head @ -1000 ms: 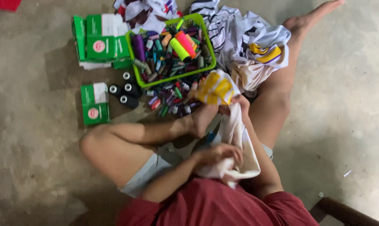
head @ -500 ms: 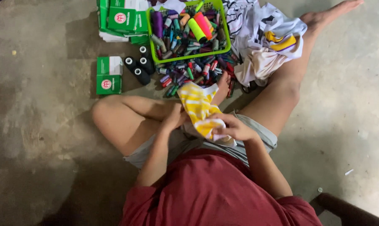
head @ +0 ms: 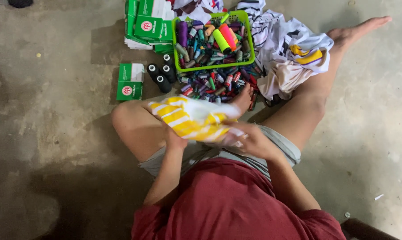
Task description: The person sorts through a collection of thread spools in a basket, handles boxes of supplies, and picks up a piece of fabric.
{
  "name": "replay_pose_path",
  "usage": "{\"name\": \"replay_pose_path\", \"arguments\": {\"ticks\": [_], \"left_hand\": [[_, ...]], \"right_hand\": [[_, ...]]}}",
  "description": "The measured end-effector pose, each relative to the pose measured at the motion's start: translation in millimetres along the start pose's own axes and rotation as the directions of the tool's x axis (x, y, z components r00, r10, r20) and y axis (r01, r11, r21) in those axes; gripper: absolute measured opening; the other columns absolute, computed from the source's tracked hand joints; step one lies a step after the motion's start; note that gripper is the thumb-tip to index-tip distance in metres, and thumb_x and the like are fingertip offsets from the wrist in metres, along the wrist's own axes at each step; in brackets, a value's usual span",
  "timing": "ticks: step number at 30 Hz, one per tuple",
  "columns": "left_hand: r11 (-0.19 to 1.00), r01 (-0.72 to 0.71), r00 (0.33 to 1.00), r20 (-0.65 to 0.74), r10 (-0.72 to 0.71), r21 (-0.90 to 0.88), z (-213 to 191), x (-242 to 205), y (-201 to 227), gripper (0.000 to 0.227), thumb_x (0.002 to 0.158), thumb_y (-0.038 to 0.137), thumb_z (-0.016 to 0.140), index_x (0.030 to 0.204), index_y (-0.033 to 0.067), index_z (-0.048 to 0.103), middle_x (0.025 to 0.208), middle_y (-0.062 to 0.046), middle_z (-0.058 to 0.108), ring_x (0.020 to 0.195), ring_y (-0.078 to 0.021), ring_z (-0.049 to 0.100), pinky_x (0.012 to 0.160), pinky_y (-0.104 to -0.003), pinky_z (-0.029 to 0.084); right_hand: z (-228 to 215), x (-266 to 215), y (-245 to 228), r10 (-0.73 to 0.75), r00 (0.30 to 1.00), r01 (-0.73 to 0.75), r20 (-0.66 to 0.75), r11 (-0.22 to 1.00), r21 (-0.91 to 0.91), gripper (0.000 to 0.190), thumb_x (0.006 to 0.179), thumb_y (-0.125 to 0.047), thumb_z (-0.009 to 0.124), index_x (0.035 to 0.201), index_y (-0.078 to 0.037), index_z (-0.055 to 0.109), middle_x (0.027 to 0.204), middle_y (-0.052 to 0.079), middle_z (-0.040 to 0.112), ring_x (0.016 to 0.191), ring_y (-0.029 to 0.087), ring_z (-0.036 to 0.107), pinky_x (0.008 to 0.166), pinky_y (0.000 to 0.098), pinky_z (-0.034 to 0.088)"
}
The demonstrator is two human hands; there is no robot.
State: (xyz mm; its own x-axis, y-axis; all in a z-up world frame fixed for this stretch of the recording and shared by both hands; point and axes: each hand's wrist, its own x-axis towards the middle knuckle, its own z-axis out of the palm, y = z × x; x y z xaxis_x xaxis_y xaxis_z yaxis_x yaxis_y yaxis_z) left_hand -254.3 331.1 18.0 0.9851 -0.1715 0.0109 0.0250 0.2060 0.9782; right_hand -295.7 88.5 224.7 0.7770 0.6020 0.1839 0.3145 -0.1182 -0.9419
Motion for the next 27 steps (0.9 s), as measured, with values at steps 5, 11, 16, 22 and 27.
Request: {"name": "replay_pose_path", "arguments": {"ticks": [5, 11, 16, 22, 27], "left_hand": [[0.899, -0.255, 0.960, -0.018, 0.280, 0.356, 0.7, -0.2, 47.2, 0.020, 0.081, 0.016, 0.081, 0.088, 0.0055, 0.066, 0.080, -0.016, 0.067, 0.081, -0.0415, 0.069, 0.080, -0.045, 0.056], [0.768, -0.412, 0.911, 0.222, 0.347, 0.491, 55.6, -4.7, 103.5, 0.018, 0.087, 0.019, 0.078, 0.075, 0.0120, 0.067, 0.064, -0.007, 0.063, 0.063, -0.0322, 0.066, 0.062, -0.038, 0.053], [0.840, -0.254, 0.967, 0.117, 0.225, 0.480, 35.3, -1.0, 95.0, 0.031, 0.085, 0.036, 0.085, 0.112, 0.0213, 0.080, 0.096, 0.000, 0.081, 0.096, -0.0193, 0.077, 0.082, -0.030, 0.060], [0.829, -0.066, 0.949, 0.293, -0.120, 0.556, 7.8, 2.5, 145.3, 0.033, 0.091, 0.041, 0.079, 0.100, 0.0092, 0.074, 0.086, -0.010, 0.072, 0.085, -0.0254, 0.064, 0.073, -0.038, 0.051], [0.792, -0.370, 0.856, 0.509, 0.088, 0.485, 19.1, -2.4, 125.7, 0.044, 0.082, 0.048, 0.086, 0.083, 0.0056, 0.073, 0.127, -0.023, 0.065, 0.109, -0.0531, 0.063, 0.096, -0.052, 0.051]], "right_hand": [[0.2, -28.7, 74.0, 0.143, 0.842, 0.141, -0.520, 0.873, 0.467, 0.032, 0.086, -0.007, 0.063, 0.111, 0.013, 0.064, 0.094, 0.026, 0.070, 0.087, 0.034, 0.069, 0.080, 0.0436, 0.057], [34.8, -13.3, 88.0, 0.102, 0.995, -0.100, 0.000, 0.971, 0.216, 0.100, 0.087, -0.029, 0.084, 0.163, -0.004, 0.024, 0.158, 0.026, 0.042, 0.141, 0.040, 0.046, 0.115, 0.0548, 0.038], [15.8, -18.4, 63.9, 0.265, 0.955, -0.260, 0.132, 0.964, -0.058, 0.034, 0.088, -0.020, 0.079, 0.114, -0.001, 0.070, 0.094, 0.021, 0.074, 0.079, 0.037, 0.072, 0.075, 0.0483, 0.056], [-25.4, -21.5, 30.5, 0.242, 0.931, -0.245, -0.272, 0.969, 0.023, 0.007, 0.089, -0.005, 0.074, 0.096, -0.006, 0.075, 0.061, -0.001, 0.064, 0.052, 0.006, 0.055, 0.051, 0.0192, 0.045], [-30.3, -28.5, 34.0, 0.081, 0.937, -0.034, -0.339, 0.989, 0.142, 0.009, 0.090, 0.000, 0.074, 0.097, -0.003, 0.069, 0.073, -0.002, 0.053, 0.063, 0.010, 0.048, 0.062, 0.0237, 0.044]]}}
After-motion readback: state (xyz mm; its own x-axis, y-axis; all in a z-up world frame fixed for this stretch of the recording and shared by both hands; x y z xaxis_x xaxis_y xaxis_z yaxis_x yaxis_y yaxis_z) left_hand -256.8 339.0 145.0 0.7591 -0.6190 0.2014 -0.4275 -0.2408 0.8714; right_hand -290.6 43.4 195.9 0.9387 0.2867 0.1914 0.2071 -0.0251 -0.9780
